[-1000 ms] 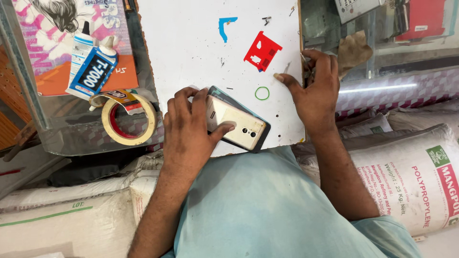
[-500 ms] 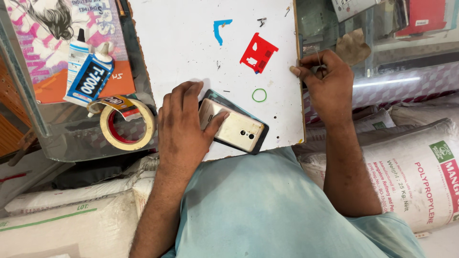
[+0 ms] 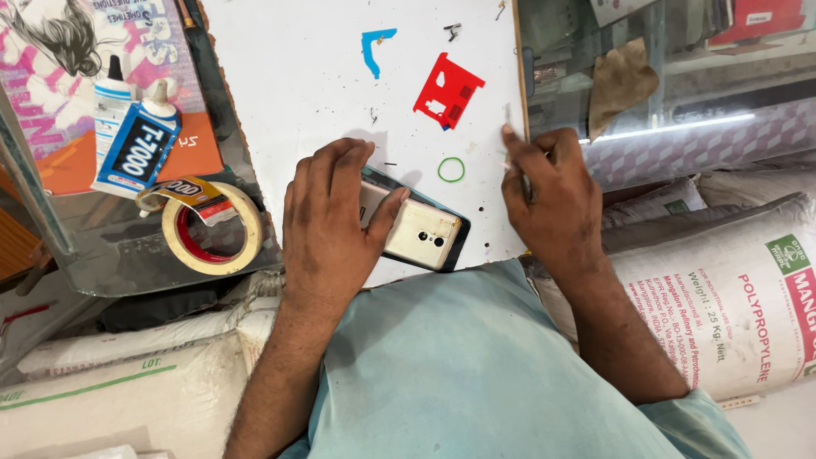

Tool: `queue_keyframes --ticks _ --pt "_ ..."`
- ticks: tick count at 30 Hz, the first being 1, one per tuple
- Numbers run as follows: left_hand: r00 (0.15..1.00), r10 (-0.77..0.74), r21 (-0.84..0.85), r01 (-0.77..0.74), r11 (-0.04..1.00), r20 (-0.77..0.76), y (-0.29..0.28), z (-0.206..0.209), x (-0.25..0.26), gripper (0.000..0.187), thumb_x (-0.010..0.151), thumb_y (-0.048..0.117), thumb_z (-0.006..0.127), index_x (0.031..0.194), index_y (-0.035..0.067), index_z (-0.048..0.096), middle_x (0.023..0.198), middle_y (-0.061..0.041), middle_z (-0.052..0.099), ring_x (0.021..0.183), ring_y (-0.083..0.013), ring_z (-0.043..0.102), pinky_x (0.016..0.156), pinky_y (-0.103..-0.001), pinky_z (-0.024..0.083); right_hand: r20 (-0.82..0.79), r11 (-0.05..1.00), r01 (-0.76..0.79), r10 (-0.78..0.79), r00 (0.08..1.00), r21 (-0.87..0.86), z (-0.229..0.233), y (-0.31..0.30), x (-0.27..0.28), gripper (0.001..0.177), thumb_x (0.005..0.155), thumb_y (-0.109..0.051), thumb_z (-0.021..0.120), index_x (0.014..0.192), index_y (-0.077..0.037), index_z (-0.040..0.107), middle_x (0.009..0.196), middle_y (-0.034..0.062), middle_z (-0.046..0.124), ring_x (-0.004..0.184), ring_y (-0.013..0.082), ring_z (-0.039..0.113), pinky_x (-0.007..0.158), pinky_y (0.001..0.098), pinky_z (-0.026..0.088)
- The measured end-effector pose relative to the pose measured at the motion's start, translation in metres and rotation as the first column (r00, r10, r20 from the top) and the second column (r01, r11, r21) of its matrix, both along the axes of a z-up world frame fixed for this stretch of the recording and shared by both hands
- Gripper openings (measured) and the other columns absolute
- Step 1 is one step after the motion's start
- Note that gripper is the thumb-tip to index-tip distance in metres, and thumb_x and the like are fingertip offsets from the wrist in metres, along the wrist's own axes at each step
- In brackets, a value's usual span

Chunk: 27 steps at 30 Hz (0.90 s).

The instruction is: The person handles a small electronic component and a smartphone on a cluttered workbench. They pick up and set down various items including a phone case, tape, and tools while working on the device.

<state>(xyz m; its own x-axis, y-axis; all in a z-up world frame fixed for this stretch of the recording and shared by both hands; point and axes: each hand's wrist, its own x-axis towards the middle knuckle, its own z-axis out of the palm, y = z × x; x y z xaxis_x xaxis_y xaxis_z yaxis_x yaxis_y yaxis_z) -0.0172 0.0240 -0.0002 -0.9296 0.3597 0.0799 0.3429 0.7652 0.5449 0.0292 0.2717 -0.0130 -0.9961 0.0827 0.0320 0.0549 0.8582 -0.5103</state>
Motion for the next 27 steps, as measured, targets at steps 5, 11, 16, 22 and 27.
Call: queue_keyframes --ticks 5,11,16,22,27 --pt "0.999 0.037 0.052 -0.038 0.998 0.021 -0.01 0.0 0.004 0.046 0.097 0.027 0.077 0.134 0.004 0.06 0.135 -0.012 0.06 0.124 -0.0289 0.058 0.101 -0.046 0.049 -0.027 0.994 -0.042 0.04 0.999 -0.101 -0.001 -0.001 0.004 0.035 0.096 -0.005 0.074 0.13 -0.009 0.071 0.116 0.0138 0.056 0.094 0.022 0.067 0.078 0.034 0.06" --pt "0.999 -0.038 0.055 0.038 0.998 -0.007 -0.02 0.0 0.009 0.04 0.098 0.021 0.073 0.132 0.005 0.062 0.136 -0.011 0.06 0.126 -0.0294 0.056 0.102 -0.045 0.048 -0.014 0.998 -0.046 0.046 0.999 0.04 -0.003 0.0 0.006 0.035 0.096 -0.007 0.078 0.13 -0.009 0.073 0.116 0.0134 0.057 0.086 0.021 0.066 0.073 0.0345 0.057" --pt "0.994 -0.103 -0.015 0.103 0.995 0.025 -0.025 -0.005 0.014 0.042 0.096 0.023 0.074 0.131 0.005 0.062 0.135 -0.01 0.06 0.125 -0.0278 0.057 0.098 -0.045 0.048 0.018 0.991 -0.108 0.107 0.994 0.074 0.002 -0.009 0.016 0.039 0.09 -0.007 0.079 0.129 -0.009 0.074 0.112 0.0125 0.057 0.081 0.0206 0.065 0.069 0.034 0.056" --pt "0.989 -0.139 -0.083 0.143 0.986 0.045 -0.025 -0.003 0.015 0.058 0.088 0.034 0.082 0.135 0.006 0.061 0.14 -0.011 0.053 0.13 -0.0296 0.052 0.098 -0.048 0.047 -0.126 0.992 -0.119 0.113 0.986 -0.042 0.002 -0.021 0.011 0.032 0.095 -0.006 0.083 0.126 -0.008 0.075 0.115 0.0113 0.057 0.088 0.0219 0.063 0.074 0.0344 0.055" --pt "0.961 -0.275 -0.172 0.277 0.945 0.038 -0.031 0.013 0.008 0.102 0.046 0.045 0.089 0.136 0.007 0.06 0.15 -0.007 0.046 0.131 -0.0326 0.046 0.1 -0.051 0.045 -0.084 0.979 -0.206 0.204 0.975 -0.005 -0.005 -0.029 0.004 0.018 0.095 -0.006 0.082 0.112 -0.006 0.076 0.109 0.0097 0.061 0.085 0.0211 0.068 0.069 0.0334 0.056"
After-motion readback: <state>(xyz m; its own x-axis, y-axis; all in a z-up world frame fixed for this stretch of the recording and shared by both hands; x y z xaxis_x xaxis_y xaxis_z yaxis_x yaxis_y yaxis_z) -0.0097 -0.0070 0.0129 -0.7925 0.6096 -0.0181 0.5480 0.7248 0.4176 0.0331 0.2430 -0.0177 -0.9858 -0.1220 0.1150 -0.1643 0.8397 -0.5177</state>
